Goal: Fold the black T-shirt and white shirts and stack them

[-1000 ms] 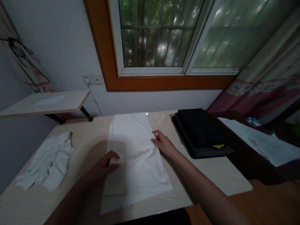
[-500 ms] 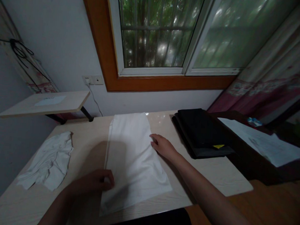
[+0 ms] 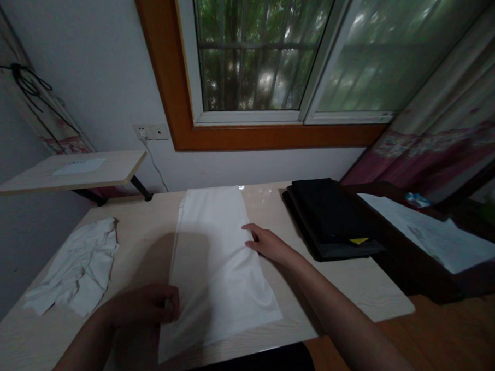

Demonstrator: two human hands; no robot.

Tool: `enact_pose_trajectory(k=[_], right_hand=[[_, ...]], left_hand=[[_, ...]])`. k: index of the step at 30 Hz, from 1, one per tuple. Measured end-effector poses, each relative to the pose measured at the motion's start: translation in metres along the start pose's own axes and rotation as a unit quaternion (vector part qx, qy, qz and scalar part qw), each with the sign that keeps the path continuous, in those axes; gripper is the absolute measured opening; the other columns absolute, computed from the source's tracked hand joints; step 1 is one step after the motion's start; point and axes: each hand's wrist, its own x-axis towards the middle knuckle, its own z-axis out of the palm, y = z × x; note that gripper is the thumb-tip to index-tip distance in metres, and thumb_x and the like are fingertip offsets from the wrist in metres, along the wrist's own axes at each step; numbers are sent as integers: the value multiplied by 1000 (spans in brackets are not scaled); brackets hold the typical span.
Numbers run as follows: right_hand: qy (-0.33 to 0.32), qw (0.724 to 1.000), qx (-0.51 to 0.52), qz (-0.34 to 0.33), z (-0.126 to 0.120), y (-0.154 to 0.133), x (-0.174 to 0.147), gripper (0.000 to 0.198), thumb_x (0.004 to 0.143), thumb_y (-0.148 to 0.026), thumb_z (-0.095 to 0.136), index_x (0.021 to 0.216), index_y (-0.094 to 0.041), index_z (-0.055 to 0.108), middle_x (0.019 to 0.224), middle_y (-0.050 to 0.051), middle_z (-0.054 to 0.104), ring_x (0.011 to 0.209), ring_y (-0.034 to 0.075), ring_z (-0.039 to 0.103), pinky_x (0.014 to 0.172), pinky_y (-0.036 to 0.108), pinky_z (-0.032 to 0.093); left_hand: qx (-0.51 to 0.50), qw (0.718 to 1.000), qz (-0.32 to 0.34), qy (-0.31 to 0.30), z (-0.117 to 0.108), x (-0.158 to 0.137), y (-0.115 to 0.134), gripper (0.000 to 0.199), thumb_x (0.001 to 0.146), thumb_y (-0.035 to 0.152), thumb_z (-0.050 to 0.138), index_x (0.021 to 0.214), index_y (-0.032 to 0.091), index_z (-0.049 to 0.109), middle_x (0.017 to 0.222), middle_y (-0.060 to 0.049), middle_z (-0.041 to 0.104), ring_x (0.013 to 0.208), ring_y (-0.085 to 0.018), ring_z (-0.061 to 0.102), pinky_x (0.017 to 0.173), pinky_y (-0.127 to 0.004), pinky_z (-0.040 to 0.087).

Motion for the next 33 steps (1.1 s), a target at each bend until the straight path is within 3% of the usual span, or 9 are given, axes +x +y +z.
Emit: enact_pose_trajectory(k=[4, 8, 12, 15, 19, 21, 25, 30, 33], right_hand=[[-23, 1000, 20, -7, -4, 5, 2, 41, 87, -28, 67, 127, -22, 64, 78, -2, 59, 73, 16, 58, 69, 26, 43], [-42, 999, 9, 2, -7, 1, 3, 39, 83, -27, 70, 122, -22, 68, 76, -2, 60, 71, 16, 57, 68, 26, 42], [-26, 1000, -11, 2, -7, -3, 2, 35, 83, -29, 70, 117, -22, 70, 74, -2, 60, 69, 15, 58, 66, 26, 41], [-6, 999, -34, 2, -4, -5, 2, 30, 85, -30, 68, 115, -23, 70, 71, -3, 59, 67, 15, 57, 65, 25, 39], [12, 998, -59, -7, 0, -6, 3, 29, 86, -31, 68, 114, -23, 68, 72, -3, 61, 68, 15, 58, 64, 24, 38], [14, 998, -67, -14, 2, -6, 2, 29, 87, -31, 67, 115, -23, 68, 74, -2, 62, 68, 16, 58, 65, 24, 38], [18, 997, -73, -25, 3, -5, 1, 27, 89, -30, 65, 115, -23, 68, 77, -1, 63, 70, 16, 58, 67, 25, 40], [19, 999, -23, -34, 2, 0, -3, 24, 91, -31, 62, 113, -22, 67, 76, -2, 59, 71, 16, 56, 67, 25, 40], [19, 999, 17, -37, 0, 0, -4, 24, 91, -33, 61, 112, -22, 67, 73, -4, 55, 69, 15, 53, 65, 24, 38]], left_hand=[[20, 999, -39, -21, -2, -1, -4, 32, 79, 48, 71, 98, 22, 72, 90, -3, 70, 78, -18, 64, 68, -26, 49], [-19, 993, -107, -35, -15, -1, -9, 52, 82, 60, 64, 120, 24, 66, 77, -2, 69, 56, -16, 61, 53, -26, 46], [44, 985, -66, 153, -46, 17, -14, 57, 83, 65, 59, 118, 21, 66, 73, 0, 65, 54, -15, 57, 50, -25, 43], [106, 935, -25, 339, -71, 44, -16, 56, 84, 63, 55, 120, 21, 67, 83, -3, 69, 71, -20, 64, 63, -29, 50], [201, 857, 6, 475, -96, 84, -12, 44, 84, 53, 56, 109, 22, 73, 101, -7, 72, 96, -24, 67, 88, -35, 51], [246, 830, -12, 500, -106, 103, -7, 40, 83, 50, 59, 106, 21, 74, 97, -7, 70, 93, -23, 66, 93, -36, 50], [249, 807, -38, 534, -121, 133, 3, 33, 81, 47, 63, 93, 18, 74, 91, -9, 70, 103, -28, 64, 102, -41, 43], [219, 809, -57, 543, -131, 151, 8, 17, 77, 38, 64, 73, 21, 65, 80, -5, 69, 90, -25, 66, 84, -33, 49], [198, 807, -51, 554, -128, 150, 7, 17, 83, 37, 56, 81, 21, 62, 79, -4, 68, 84, -23, 66, 76, -31, 49]])
